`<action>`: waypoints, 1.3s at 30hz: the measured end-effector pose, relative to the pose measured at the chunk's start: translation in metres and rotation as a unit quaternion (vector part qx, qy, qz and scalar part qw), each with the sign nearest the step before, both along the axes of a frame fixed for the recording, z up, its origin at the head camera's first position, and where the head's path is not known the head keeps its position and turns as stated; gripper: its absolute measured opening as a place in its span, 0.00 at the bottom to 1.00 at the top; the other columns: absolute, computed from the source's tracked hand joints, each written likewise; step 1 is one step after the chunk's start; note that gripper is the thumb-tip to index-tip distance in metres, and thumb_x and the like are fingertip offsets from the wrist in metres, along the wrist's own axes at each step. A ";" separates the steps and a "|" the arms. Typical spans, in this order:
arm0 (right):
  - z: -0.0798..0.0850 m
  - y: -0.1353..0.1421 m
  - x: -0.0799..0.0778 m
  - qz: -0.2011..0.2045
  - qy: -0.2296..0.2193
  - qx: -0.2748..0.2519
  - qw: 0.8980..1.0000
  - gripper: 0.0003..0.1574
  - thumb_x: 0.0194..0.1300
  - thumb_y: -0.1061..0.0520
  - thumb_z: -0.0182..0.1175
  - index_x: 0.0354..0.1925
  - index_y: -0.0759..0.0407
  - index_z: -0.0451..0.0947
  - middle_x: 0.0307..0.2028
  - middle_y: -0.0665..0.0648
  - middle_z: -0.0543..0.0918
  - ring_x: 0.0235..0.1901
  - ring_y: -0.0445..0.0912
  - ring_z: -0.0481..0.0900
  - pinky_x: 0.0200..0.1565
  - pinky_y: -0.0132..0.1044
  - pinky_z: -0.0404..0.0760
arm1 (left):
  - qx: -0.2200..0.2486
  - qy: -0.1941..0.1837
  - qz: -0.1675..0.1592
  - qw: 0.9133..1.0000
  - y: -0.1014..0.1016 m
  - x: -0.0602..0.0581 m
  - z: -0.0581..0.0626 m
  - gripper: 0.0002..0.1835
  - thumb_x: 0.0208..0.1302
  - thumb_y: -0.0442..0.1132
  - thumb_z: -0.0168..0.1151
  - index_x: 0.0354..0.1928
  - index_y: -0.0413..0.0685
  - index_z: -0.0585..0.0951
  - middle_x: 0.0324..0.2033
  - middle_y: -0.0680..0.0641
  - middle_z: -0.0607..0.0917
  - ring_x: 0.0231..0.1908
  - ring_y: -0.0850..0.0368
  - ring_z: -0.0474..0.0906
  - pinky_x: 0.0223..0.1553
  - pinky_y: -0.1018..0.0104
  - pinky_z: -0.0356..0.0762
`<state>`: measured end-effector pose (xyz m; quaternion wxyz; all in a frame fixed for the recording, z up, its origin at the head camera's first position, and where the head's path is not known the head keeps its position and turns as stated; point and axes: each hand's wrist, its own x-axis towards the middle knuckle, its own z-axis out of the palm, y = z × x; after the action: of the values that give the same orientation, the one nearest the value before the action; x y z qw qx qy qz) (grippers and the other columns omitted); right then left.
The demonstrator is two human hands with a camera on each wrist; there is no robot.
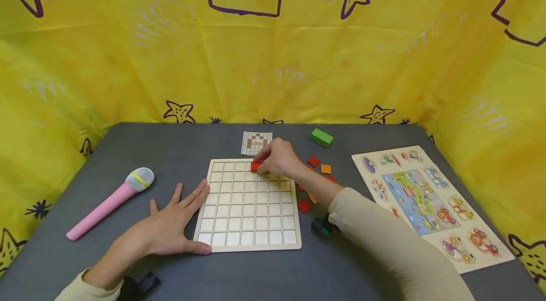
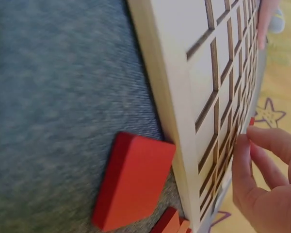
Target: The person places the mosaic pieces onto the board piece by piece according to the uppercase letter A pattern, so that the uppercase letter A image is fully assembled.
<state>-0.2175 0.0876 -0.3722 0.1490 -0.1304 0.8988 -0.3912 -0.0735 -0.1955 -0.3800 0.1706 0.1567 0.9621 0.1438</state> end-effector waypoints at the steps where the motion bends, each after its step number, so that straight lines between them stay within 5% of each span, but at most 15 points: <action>1: 0.000 -0.001 -0.001 0.002 -0.001 -0.002 1.000 0.14 0.54 0.62 0.79 0.41 0.53 0.93 0.37 0.52 0.91 0.41 0.48 0.83 0.40 0.39 0.83 | 0.001 0.000 0.001 1.000 0.000 0.000 0.000 0.75 0.42 0.81 0.72 0.85 0.55 0.46 0.85 0.54 0.43 0.79 0.22 0.38 0.52 0.04 0.37; 30: -0.003 -0.019 -0.009 0.020 0.030 0.026 0.999 0.14 0.51 0.65 0.79 0.38 0.54 0.93 0.34 0.51 0.90 0.38 0.46 0.82 0.37 0.36 0.82 | -0.001 -0.010 0.005 1.000 0.000 0.001 0.001 0.75 0.41 0.81 0.72 0.85 0.56 0.46 0.85 0.55 0.43 0.80 0.23 0.36 0.52 0.04 0.35; 39: 0.002 -0.014 -0.007 0.021 0.009 0.001 1.000 0.15 0.52 0.65 0.79 0.41 0.58 0.92 0.35 0.54 0.89 0.38 0.48 0.83 0.38 0.38 0.83 | 0.004 -0.014 0.008 1.000 0.000 0.001 0.000 0.75 0.41 0.81 0.72 0.85 0.56 0.46 0.85 0.56 0.43 0.80 0.23 0.35 0.53 0.04 0.34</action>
<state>-0.2245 0.0740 -0.3699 0.1497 -0.1525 0.8976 -0.3856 -0.0724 -0.1957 -0.3796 0.1826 0.1479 0.9603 0.1506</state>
